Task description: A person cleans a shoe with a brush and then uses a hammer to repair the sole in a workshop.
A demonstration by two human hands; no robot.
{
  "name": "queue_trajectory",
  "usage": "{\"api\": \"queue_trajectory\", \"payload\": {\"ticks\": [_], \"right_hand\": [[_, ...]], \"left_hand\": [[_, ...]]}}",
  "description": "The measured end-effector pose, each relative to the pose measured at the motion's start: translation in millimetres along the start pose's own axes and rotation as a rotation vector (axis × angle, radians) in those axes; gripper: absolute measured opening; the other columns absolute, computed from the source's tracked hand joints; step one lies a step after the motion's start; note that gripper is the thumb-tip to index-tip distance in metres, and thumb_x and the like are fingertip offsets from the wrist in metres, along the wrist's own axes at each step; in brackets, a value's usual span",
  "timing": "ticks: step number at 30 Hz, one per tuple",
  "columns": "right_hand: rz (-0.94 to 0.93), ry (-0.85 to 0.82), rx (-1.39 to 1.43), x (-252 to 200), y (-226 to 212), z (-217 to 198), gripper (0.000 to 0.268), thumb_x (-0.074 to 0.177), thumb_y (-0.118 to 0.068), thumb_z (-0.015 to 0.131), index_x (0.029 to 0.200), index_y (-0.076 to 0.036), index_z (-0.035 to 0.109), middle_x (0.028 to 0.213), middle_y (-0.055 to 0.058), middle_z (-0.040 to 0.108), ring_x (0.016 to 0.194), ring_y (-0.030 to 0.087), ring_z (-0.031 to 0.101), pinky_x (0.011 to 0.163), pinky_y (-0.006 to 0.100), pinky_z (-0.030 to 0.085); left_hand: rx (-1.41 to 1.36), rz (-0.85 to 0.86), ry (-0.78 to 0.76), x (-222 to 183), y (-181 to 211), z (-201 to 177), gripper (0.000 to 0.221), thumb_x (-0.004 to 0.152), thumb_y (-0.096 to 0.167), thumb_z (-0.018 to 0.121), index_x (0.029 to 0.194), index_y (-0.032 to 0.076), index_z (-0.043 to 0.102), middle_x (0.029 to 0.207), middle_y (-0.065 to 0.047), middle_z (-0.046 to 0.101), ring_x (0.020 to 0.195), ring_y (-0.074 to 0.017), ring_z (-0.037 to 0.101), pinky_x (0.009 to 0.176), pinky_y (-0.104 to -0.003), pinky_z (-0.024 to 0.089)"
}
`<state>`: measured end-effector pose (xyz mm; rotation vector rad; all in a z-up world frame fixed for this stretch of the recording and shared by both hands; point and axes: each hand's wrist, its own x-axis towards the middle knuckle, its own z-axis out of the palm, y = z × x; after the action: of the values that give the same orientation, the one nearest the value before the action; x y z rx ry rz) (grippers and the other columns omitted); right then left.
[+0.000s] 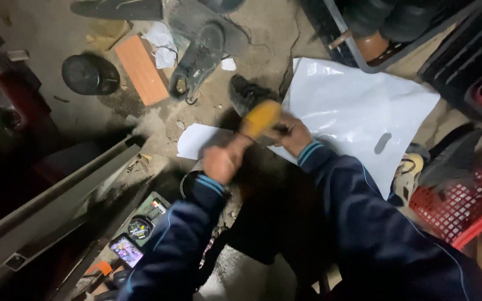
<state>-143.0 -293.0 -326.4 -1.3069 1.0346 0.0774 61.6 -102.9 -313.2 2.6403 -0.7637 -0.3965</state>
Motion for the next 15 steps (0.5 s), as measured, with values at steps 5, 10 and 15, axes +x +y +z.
{"api": "queue_trajectory", "payload": {"ticks": [5, 10, 15], "right_hand": [[-0.245, -0.071, -0.357, -29.9, -38.5, -9.3, 0.045, 0.088, -0.026, 0.084, 0.121, 0.001, 0.072, 0.121, 0.025, 0.072, 0.122, 0.044, 0.063, 0.112, 0.053, 0.047], [-0.519, -0.142, -0.601, -60.2, -77.9, -18.5, 0.031, 0.096, -0.024, 0.074, 0.124, -0.012, 0.073, 0.127, 0.019, 0.071, 0.127, 0.041, 0.059, 0.110, 0.051, 0.049], [-0.574, -0.083, -0.799, -75.8, -85.4, -24.5, 0.036, 0.096, -0.029, 0.070, 0.126, -0.009, 0.072, 0.129, 0.022, 0.069, 0.130, 0.041, 0.058, 0.108, 0.050, 0.051]], "left_hand": [[-0.187, 0.051, 0.098, -1.0, 20.1, -18.8, 0.036, 0.102, 0.045, 0.059, 0.135, 0.035, 0.068, 0.114, -0.010, 0.076, 0.107, -0.0332, 0.070, 0.088, -0.049, 0.058], [0.203, -0.024, 0.058, 23.5, -34.7, -35.0, 0.049, 0.102, 0.067, 0.045, 0.123, 0.035, 0.075, 0.093, -0.005, 0.078, 0.088, -0.0277, 0.076, 0.077, -0.044, 0.062], [0.104, -0.017, 0.094, 9.7, -33.6, -48.6, 0.043, 0.102, 0.059, 0.051, 0.128, 0.033, 0.073, 0.100, -0.007, 0.078, 0.095, -0.0293, 0.074, 0.081, -0.046, 0.061]]}}
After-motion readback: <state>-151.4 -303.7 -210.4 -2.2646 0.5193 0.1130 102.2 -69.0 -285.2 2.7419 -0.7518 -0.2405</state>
